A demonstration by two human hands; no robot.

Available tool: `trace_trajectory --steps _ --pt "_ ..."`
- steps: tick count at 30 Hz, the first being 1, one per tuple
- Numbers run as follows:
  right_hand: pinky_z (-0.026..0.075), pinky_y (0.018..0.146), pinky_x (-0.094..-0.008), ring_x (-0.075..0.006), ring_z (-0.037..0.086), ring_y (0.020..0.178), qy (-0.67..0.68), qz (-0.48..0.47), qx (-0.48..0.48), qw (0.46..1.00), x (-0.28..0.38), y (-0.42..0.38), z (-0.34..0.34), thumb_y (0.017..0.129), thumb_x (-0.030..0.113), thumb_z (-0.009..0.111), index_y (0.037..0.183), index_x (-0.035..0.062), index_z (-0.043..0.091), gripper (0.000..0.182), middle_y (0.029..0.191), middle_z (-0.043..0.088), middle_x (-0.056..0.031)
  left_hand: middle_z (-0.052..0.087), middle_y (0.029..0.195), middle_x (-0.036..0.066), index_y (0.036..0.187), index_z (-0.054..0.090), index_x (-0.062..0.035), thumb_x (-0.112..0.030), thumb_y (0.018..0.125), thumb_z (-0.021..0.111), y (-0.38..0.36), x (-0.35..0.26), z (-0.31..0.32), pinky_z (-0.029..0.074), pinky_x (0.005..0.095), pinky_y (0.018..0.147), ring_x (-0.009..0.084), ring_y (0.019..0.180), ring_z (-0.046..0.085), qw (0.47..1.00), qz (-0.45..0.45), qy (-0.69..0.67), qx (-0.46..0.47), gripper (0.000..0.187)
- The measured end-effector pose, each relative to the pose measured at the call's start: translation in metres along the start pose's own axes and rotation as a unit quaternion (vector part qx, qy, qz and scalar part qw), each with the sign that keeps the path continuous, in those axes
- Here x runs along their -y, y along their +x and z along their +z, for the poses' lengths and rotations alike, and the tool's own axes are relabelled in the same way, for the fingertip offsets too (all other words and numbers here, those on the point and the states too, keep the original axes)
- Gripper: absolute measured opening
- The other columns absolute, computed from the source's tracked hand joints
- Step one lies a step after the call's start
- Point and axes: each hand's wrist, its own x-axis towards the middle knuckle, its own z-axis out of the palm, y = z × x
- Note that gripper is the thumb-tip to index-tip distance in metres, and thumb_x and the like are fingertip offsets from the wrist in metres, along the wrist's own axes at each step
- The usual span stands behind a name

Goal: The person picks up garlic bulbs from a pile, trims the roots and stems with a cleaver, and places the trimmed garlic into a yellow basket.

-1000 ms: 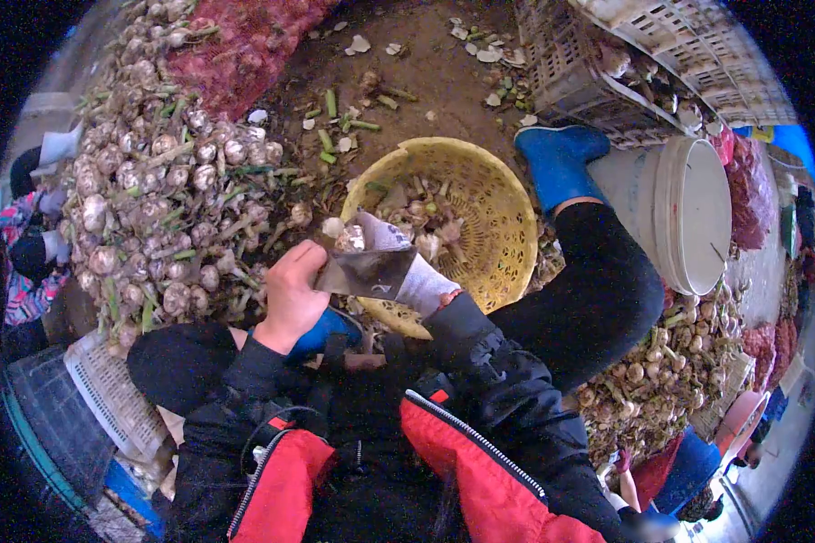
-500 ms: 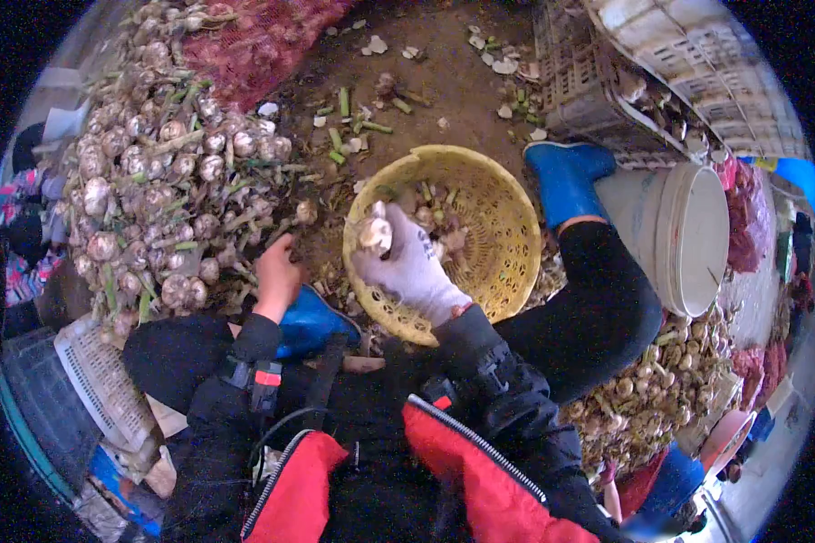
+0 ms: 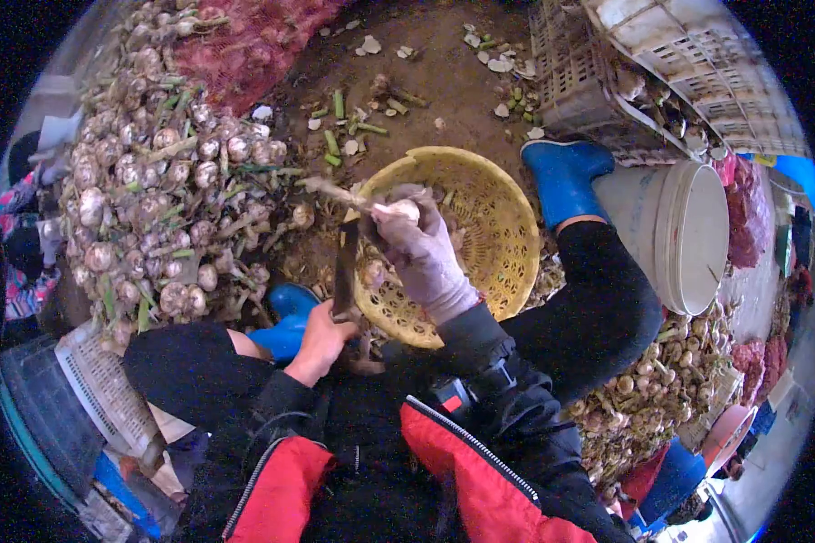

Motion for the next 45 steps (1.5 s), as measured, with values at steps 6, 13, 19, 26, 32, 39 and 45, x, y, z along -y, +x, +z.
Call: trace_trajectory --steps 6,13,19,26,32,39,45 --pt "0.042 0.049 -0.0258 -0.0126 0.053 0.055 -0.021 0.178 0.001 0.984 -0.011 0.008 -0.002 0.09 0.042 0.052 0.097 0.0085 0.056 0.034 0.075 0.056 -0.0049 0.049 0.061 0.001 0.07 0.048 -0.0024 0.001 0.066 0.057 0.015 -0.07 -0.017 0.039 0.0301 0.054 0.0104 0.059 0.048 0.982 0.158 0.007 -0.102 0.011" --pt "0.027 0.037 -0.0219 -0.0076 0.036 0.038 0.069 0.213 0.051 0.973 0.025 0.002 0.01 0.089 0.054 0.043 0.086 0.0128 0.06 0.044 0.052 0.044 0.0002 0.065 0.082 0.012 0.094 0.064 -0.0024 -0.002 0.067 0.065 0.042 0.001 -0.027 0.046 0.0293 0.075 0.016 0.079 0.06 0.994 0.059 0.09 -0.015 0.027" --pt "0.044 0.084 -0.0374 -0.0291 0.056 0.101 -0.715 0.036 -0.06 0.695 -0.001 0.004 -0.021 0.078 0.042 0.064 0.117 -0.0009 0.048 0.061 0.107 0.057 -0.0196 0.061 0.101 0.018 0.097 0.06 0.0008 -0.006 0.068 0.064 0.15 -0.007 -0.071 0.047 0.0372 0.078 0.0303 0.091 0.06 0.943 0.144 0.229 -0.195 0.029" --pt "0.034 0.1 -0.0455 -0.0401 0.042 0.12 -0.656 0.039 -0.009 0.754 -0.011 0.013 -0.017 0.076 0.038 0.065 0.127 0.003 0.043 0.065 0.127 0.045 -0.0258 0.058 0.102 0.02 0.093 0.061 -0.0024 -0.02 0.068 0.067 0.203 0.039 -0.074 0.046 0.0434 0.08 0.0371 0.092 0.056 0.882 0.129 0.43 -0.142 0.03" --pt "0.035 0.101 -0.0412 -0.0383 0.043 0.122 -0.655 -0.082 0.065 0.748 -0.049 0.019 -0.026 0.079 0.03 0.063 0.14 0.002 0.021 0.079 0.129 0.042 -0.0299 0.059 0.086 0.005 0.093 0.056 -0.0004 -0.021 0.073 0.075 0.094 -0.054 -0.034 0.044 0.0301 0.076 0.0153 0.08 0.055 0.97 0.182 0.004 -0.163 0.034" --pt "0.048 0.076 -0.0269 -0.0142 0.056 0.092 -0.318 0.137 0.064 0.936 -0.007 0.001 -0.002 0.078 0.011 0.065 0.133 0.0032 0.025 0.068 0.105 0.058 -0.0098 0.056 0.093 0.008 0.083 0.058 -0.006 0.0 0.059 0.065 0.039 -0.084 -0.037 0.047 0.0344 0.069 0.0323 0.084 0.057 0.889 0.361 0.267 -0.089 0.025" --pt "0.049 0.072 -0.0344 -0.0217 0.059 0.082 -0.534 -0.176 0.139 0.816 -0.013 -0.004 -0.013 0.066 0.022 0.078 0.106 0.0034 0.046 0.055 0.087 0.058 -0.0114 0.053 0.08 0.009 0.079 0.053 -0.0056 0.0 0.056 0.063 0.015 -0.089 -0.032 0.044 0.0417 0.061 0.032 0.077 0.055 0.843 0.411 0.34 -0.076 0.025"
